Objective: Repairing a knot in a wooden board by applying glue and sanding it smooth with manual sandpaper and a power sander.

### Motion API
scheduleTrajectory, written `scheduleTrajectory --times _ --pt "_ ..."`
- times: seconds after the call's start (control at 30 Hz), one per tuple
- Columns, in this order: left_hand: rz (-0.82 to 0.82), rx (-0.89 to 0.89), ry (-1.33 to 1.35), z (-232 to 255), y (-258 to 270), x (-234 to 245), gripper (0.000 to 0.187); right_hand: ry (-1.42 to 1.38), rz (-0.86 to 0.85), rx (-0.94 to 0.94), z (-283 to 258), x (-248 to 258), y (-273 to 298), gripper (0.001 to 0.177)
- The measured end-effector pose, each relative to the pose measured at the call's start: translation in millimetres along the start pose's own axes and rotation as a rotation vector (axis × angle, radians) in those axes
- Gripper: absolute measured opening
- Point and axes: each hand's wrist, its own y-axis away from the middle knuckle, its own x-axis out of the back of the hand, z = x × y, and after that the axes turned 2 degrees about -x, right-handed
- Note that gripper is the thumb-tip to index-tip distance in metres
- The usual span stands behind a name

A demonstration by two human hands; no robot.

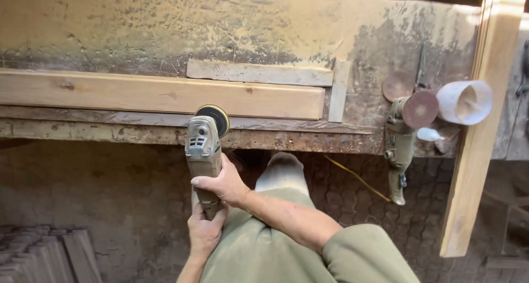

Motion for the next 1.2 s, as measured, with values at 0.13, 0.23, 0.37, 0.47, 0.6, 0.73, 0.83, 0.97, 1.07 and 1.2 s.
scheduleTrajectory --times 0.13,0.23,0.37,0.47,0.6,0.73,0.83,0.97,1.07,1.2 --pt "-0.06 -0.034 0.012 3.7 -16.5 3.7 0.043 0.09 -0.047 0.026 -4.8 -0.3 -12.6 0.067" --pt "-0.172 -0.092 0.088 32.4 -52.9 22.8 0.051 -0.026 -0.05 0.021 -1.3 -8.0 -38.2 0.062" --pt "-0.166 -0.198 0.205 96.4 -70.0 14.2 0.034 -0.106 0.106 0.059 24.2 -3.1 -78.7 0.05" --pt "-0.153 -0.114 0.356 94.8 -82.6 -15.3 0.025 -0.162 0.161 0.081 15.0 18.8 -82.6 0.049" --pt "-0.305 -0.224 0.05 69.3 -102.7 -57.3 0.033 -0.165 0.238 0.125 15.9 68.6 -55.9 0.05" --pt "-0.354 -0.041 -0.152 94.9 -100.1 -58.8 0.065 -0.09 0.296 0.152 23.0 71.6 -52.8 0.04" --pt "-0.24 -0.111 -0.235 86.0 -116.5 -20.9 0.062 -0.064 0.183 0.177 4.9 23.2 -80.6 0.041" --pt "-0.017 -0.159 -0.125 62.3 -137.1 27.4 0.061 0.02 0.068 0.12 30.9 -28.4 -125.0 0.051" --pt "-0.04 -0.095 -0.152 52.5 -136.1 23.4 0.064 0.013 0.077 0.109 18.2 -20.0 -114.0 0.051" --pt "-0.151 -0.111 -0.175 78.5 -114.8 -18.3 0.059 -0.011 0.144 0.108 19.0 27.4 -89.0 0.055"
